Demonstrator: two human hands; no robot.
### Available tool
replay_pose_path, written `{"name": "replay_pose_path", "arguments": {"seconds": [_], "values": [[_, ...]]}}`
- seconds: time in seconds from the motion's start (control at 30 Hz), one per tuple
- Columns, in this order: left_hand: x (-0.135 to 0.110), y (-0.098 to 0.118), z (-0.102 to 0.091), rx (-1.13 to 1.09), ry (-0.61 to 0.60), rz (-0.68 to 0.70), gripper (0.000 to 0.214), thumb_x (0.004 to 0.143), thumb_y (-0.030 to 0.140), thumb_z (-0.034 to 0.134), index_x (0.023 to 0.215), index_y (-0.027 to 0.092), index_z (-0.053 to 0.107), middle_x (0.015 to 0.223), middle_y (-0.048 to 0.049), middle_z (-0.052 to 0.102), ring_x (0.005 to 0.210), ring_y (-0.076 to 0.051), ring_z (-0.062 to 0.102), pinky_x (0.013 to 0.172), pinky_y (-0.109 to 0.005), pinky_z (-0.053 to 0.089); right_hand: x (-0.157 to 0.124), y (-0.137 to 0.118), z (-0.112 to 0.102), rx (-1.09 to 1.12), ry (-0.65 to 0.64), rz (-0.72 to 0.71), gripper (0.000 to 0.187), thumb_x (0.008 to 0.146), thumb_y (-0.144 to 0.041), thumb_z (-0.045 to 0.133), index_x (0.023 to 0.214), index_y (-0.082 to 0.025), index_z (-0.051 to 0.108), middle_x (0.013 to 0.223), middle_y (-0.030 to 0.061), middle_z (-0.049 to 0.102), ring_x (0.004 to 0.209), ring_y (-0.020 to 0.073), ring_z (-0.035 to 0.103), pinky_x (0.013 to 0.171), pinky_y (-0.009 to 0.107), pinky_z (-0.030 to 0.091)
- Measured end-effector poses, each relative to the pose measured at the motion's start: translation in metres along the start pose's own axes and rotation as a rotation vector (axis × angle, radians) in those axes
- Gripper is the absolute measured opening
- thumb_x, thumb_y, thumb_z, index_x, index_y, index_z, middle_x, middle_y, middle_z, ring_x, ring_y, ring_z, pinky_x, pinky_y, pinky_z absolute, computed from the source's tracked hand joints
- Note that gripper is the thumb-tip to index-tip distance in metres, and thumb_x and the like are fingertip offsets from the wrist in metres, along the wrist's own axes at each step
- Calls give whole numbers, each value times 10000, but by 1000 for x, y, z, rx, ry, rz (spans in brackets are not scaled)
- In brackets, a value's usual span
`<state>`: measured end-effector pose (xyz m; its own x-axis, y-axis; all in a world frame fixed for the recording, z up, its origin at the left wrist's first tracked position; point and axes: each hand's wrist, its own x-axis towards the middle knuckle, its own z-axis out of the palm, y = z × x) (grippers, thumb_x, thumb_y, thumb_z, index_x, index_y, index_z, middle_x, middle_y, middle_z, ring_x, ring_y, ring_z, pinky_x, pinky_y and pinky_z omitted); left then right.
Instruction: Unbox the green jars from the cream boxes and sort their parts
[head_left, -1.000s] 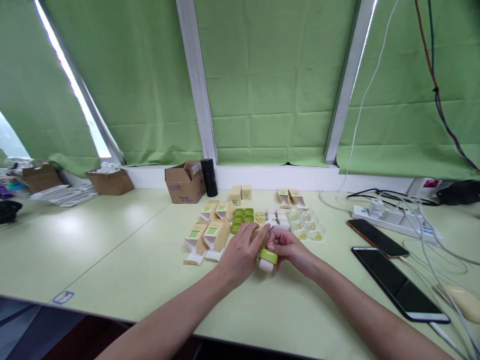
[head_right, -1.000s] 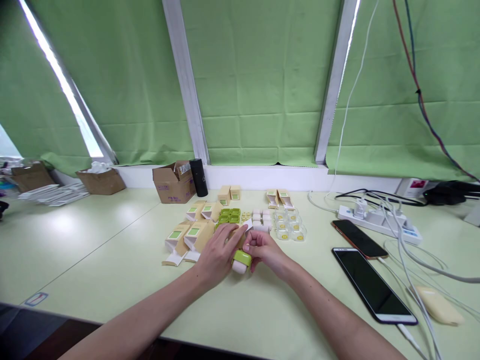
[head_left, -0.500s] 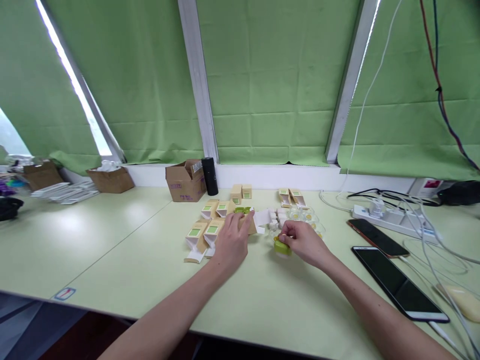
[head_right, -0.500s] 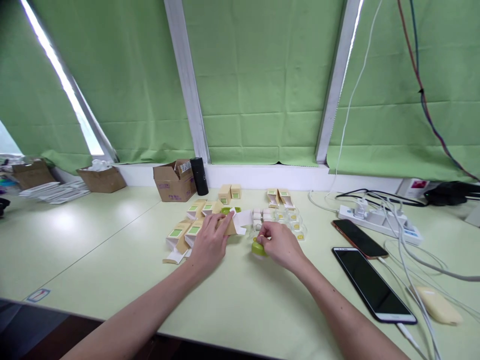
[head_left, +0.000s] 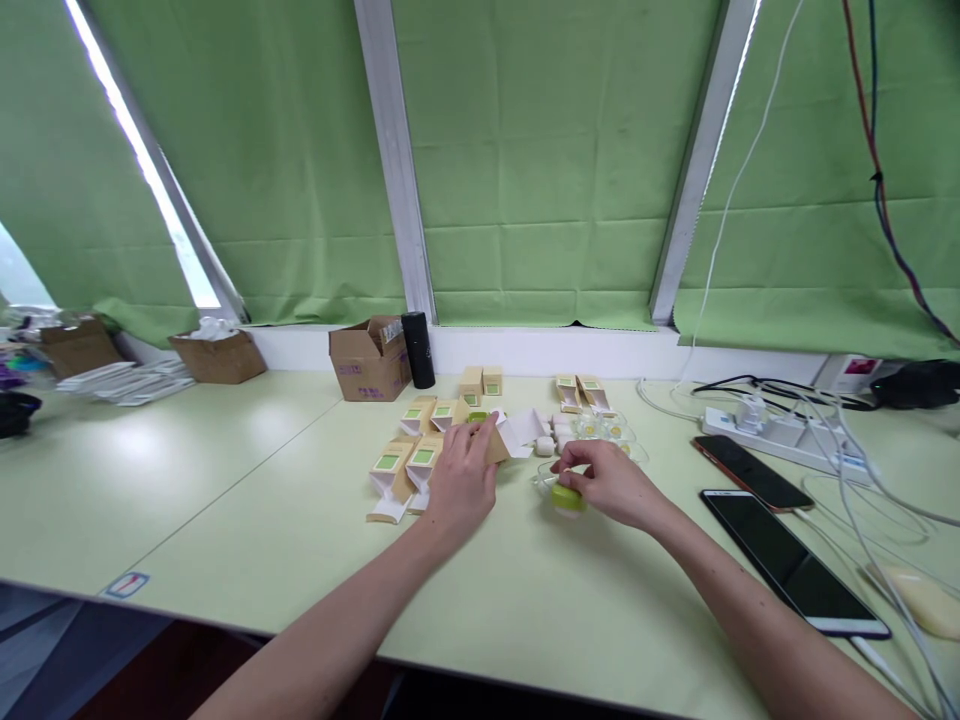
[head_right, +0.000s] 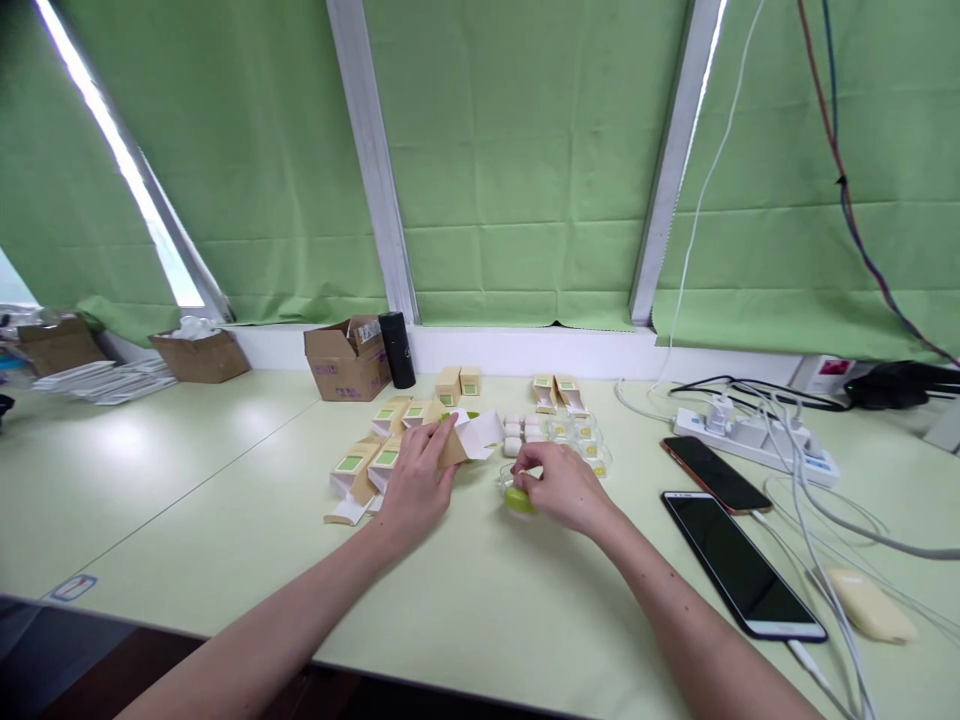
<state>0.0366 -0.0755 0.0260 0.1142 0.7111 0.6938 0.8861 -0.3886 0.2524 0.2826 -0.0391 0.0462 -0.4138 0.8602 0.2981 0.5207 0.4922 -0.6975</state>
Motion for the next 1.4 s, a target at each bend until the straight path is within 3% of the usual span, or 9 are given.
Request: {"name": "replay_pose_path", "arguments": {"seconds": [0.13, 0.27, 0.53, 0.67, 0.87, 0.97, 1.17, 1.27, 1.4], "values": [[1, -1, 0, -127, 32, -102, 732, 907, 158, 603, 1577, 298, 344, 1356, -114, 556, 1284, -306, 491, 1108, -531, 438, 7, 2, -4, 237, 66, -50, 164, 891, -353, 613, 919, -235, 724, 972, 54, 776, 792, 209, 714, 701, 321, 526], [2, 1, 0, -264, 37, -185, 723, 922, 198, 612, 1581, 320, 342, 1419, -103, 546, 1343, -297, 479, 1139, -534, 408, 10, 7, 1, 288, 124, -118, 199, 929, -364, 574, 969, -230, 716, 1056, 71, 776, 979, 233, 710, 870, 377, 539], [4, -1, 4, -485, 33, -261, 648, 964, 317, 599, 1573, 286, 381, 1532, -109, 515, 1355, -282, 530, 1068, -448, 488, 10, 13, 11, 233, 65, -134, 198, 948, -331, 534, 961, -223, 699, 1080, 66, 781, 952, 210, 709, 843, 344, 519], [5, 0, 5, -720, -8, -339, 668, 971, 425, 606, 1574, 267, 364, 1516, -114, 528, 1296, -263, 581, 1027, -404, 520, 11, 16, 13, 208, 36, -143, 202, 952, -311, 519, 961, -221, 699, 1090, 66, 777, 960, 212, 708, 857, 346, 508], [7, 1, 6, -1171, -23, -472, 765, 883, 511, 718, 1504, 227, 371, 1271, -120, 685, 1182, -276, 658, 1004, -415, 529, 10, 20, 15, 160, 6, -147, 222, 959, -276, 496, 996, -225, 709, 1024, 47, 770, 939, 207, 698, 846, 338, 494], [7, -1, 7, -1289, -29, -538, 699, 844, 501, 768, 1398, 221, 447, 1150, -90, 724, 1127, -265, 679, 1005, -407, 523, 10, 21, 17, 133, 10, -151, 232, 957, -260, 485, 1001, -222, 709, 1005, 45, 765, 907, 203, 691, 807, 327, 489], [7, -1, 12, -1521, -33, -630, 565, 796, 386, 835, 1249, 217, 542, 1145, -66, 729, 1131, -236, 675, 992, -356, 524, 10, 28, 21, 32, -7, -118, 187, 937, -281, 526, 971, -253, 707, 965, 34, 776, 837, 207, 692, 740, 317, 487], [8, 1, 12, -1616, -47, -679, 469, 827, 317, 799, 1225, 202, 580, 1205, -82, 715, 1119, -240, 683, 947, -364, 564, 8, 27, 23, 0, 2, -88, 179, 913, -310, 580, 1024, -275, 716, 1001, 33, 777, 895, 232, 697, 792, 351, 505], [10, 9, 5, -1668, -137, -727, 310, 893, 279, 712, 1170, 174, 618, 1216, -112, 709, 1078, -270, 707, 839, -387, 614, 7, 16, 21, 99, 116, -96, 253, 926, -371, 585, 1124, -275, 710, 1168, 53, 752, 1071, 264, 668, 920, 408, 494]]}}
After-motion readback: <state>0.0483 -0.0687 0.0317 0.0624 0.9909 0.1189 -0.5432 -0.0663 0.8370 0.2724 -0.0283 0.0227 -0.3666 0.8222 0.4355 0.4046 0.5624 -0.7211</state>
